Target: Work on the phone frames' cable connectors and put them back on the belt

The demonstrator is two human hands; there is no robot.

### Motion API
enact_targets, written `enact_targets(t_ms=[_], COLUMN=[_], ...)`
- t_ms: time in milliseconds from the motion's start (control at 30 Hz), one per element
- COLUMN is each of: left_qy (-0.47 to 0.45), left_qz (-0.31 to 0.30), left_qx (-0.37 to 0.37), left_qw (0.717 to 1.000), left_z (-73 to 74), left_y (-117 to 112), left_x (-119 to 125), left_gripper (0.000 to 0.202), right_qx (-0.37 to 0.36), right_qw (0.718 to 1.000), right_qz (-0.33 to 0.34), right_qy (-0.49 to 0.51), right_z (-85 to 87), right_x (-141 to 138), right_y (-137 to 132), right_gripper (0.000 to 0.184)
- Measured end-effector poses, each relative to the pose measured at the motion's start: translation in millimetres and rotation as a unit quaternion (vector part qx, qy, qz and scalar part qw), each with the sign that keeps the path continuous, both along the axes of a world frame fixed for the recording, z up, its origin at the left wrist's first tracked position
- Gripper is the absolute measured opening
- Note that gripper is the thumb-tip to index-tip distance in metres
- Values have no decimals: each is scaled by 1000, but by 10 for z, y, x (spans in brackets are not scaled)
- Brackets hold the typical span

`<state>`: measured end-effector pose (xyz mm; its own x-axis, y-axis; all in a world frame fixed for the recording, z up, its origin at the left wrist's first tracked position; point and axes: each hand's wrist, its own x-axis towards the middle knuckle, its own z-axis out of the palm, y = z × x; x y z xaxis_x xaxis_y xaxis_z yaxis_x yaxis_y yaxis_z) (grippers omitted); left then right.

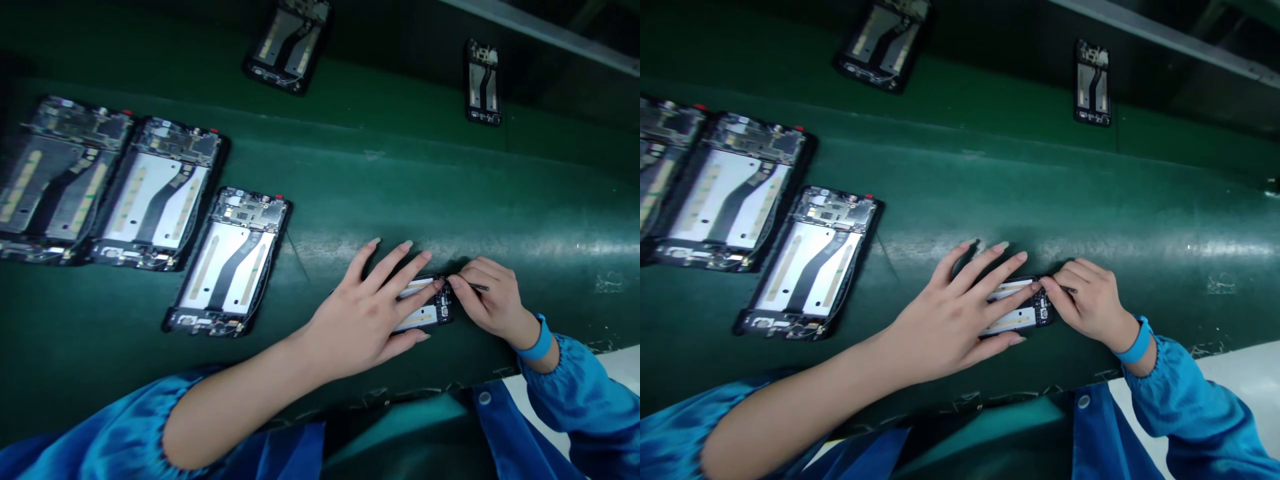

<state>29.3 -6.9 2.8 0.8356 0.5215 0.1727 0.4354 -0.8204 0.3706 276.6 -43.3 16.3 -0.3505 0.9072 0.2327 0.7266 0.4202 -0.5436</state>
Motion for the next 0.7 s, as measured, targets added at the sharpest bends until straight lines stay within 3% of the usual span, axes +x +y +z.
enact_targets(t_ms=[100,200,300,400,533,600,700], left_qy=[-6,-13,-12,5,1,-1,9], left_qz=[2,15,22,-5,4,19,24], left_qx=[-8,-23,-34,-31,12,31,38], left_qw=[1000,1000,999,999,1000,999,999], left_z=[1,10,44,89,79,39,-18], left_y=[-4,12,61,103,34,-38,-110], left_x=[6,16,12,0,34,71,112], left_gripper=[56,53,50,50,55,60,59], right_qx=[-28,-106,-168,-178,-153,-143,-151], right_qw=[999,990,973,976,987,988,983], right_qz=[-21,-86,-127,-87,-38,-49,-99], right_qy=[12,38,90,89,-21,-32,41], right_z=[8,27,70,145,225,233,234], right_x=[-10,0,24,14,-41,-36,41], right_y=[17,85,176,205,130,90,48], right_gripper=[27,34,29,25,30,33,33])
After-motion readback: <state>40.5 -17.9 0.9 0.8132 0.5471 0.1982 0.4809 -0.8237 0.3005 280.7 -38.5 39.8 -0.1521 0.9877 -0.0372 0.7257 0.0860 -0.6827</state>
